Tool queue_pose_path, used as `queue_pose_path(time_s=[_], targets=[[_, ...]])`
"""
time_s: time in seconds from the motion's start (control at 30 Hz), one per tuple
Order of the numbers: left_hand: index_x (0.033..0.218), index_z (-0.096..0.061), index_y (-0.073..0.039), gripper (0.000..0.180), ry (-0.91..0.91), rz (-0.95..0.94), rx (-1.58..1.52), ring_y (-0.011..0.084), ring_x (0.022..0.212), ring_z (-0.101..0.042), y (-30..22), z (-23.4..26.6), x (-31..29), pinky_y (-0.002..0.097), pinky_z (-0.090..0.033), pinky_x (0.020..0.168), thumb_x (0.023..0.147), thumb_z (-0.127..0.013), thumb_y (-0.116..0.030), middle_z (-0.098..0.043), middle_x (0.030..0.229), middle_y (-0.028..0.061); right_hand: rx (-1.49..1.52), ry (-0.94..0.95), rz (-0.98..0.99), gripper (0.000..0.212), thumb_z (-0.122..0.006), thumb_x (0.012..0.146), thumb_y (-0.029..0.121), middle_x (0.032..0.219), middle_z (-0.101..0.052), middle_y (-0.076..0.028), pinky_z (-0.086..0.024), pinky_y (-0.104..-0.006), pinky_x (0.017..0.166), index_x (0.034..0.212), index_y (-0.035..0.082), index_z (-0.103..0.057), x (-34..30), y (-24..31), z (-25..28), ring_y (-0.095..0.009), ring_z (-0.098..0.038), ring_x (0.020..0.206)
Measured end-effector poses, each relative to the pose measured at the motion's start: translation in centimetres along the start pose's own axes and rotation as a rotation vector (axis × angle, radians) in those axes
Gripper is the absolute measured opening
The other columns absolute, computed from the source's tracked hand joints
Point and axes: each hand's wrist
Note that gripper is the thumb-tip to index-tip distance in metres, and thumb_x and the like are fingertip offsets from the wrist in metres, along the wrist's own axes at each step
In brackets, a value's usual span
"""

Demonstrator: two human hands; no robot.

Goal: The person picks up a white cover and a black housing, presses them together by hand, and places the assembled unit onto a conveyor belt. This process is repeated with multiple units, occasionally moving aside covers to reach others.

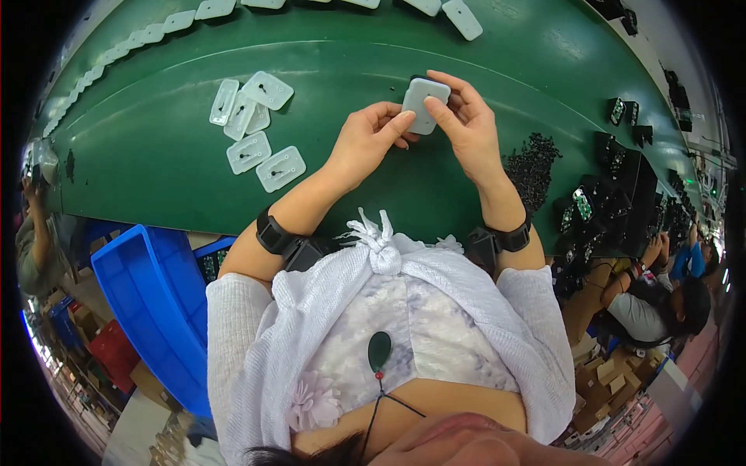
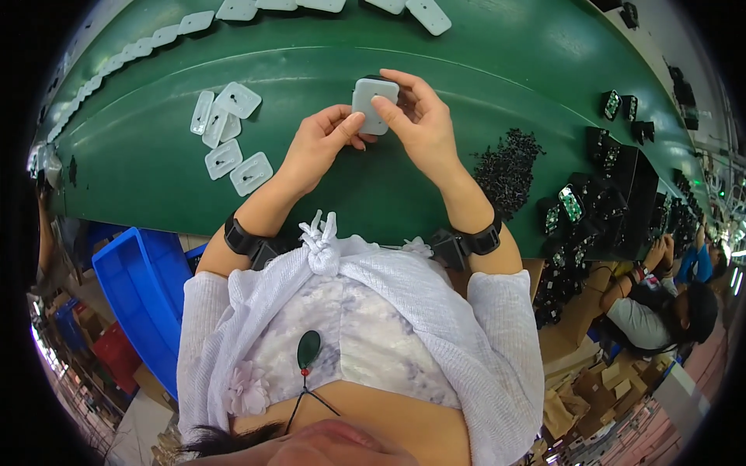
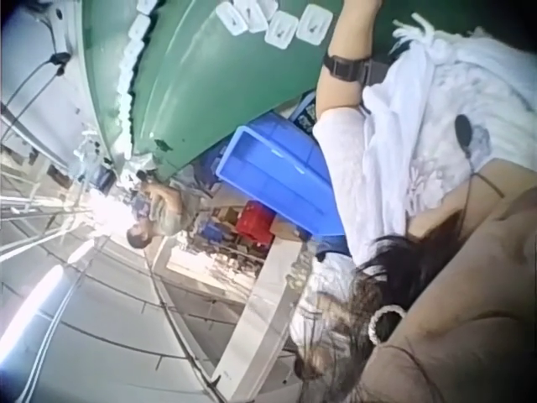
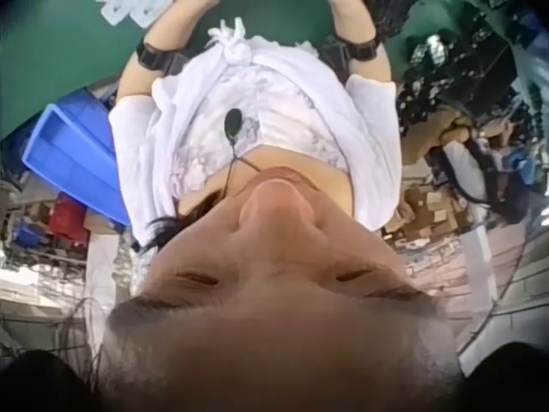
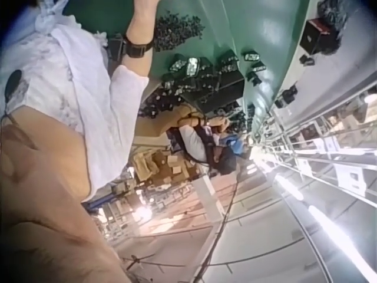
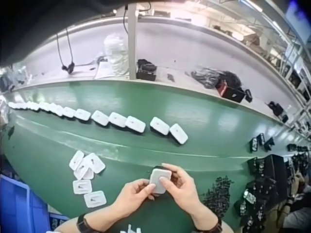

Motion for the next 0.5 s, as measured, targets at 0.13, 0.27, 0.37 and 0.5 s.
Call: queue_pose_path(time_s=[0.13,0.27,0.37,0.5], targets=[[0.121,-0.058,0.003,0.033,0.013,-0.040,0.021,0.0133,0.088,-0.062,0.9,0.3,-0.4,0.0266,-0.049,0.082,0.099,-0.057,-0.022,-0.068,0.107,0.0113,-0.060,0.014,0.041,0.044,-0.068,0.091,0.009,0.117,-0.063,-0.009,-0.047,-0.0277,0.092,0.131,0.001,-0.053,0.8,0.3,0.7,-0.015,-0.059,0.106],[0.119,-0.061,0.000,0.027,-0.159,-0.252,0.305,0.0155,0.091,-0.065,-0.2,1.9,-2.9,0.0285,-0.052,0.079,0.095,-0.061,-0.012,-0.068,0.105,0.0094,-0.463,-0.138,0.268,0.043,-0.069,0.089,0.009,0.109,-0.064,-0.007,-0.051,-0.0277,0.087,0.127,0.000,-0.052,5.3,0.8,6.9,-0.014,-0.060,0.099],[0.117,-0.062,-0.002,0.029,-0.261,-0.405,0.562,0.0181,0.087,-0.064,-1.3,4.2,-5.7,0.0298,-0.051,0.077,0.089,-0.065,-0.005,-0.067,0.103,0.0098,-0.575,-0.112,0.237,0.033,-0.068,0.091,0.012,0.103,-0.066,-0.003,-0.050,-0.0255,0.085,0.122,0.005,-0.064,8.9,0.9,13.2,-0.011,-0.060,0.094],[0.113,-0.064,-0.003,0.030,-0.507,-0.421,0.805,0.0214,0.087,-0.063,-1.4,8.3,-9.0,0.0323,-0.050,0.077,0.084,-0.070,-0.003,-0.065,0.107,0.0108,-0.639,0.051,0.051,0.033,-0.067,0.092,0.017,0.104,-0.066,-0.001,-0.047,-0.0256,0.085,0.124,0.008,-0.065,12.5,1.8,18.2,-0.011,-0.059,0.095]])
Point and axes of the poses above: each hand's wrist, its own x-axis towards the middle knuckle, its own z-axis out of the back of the hand, y = z × x
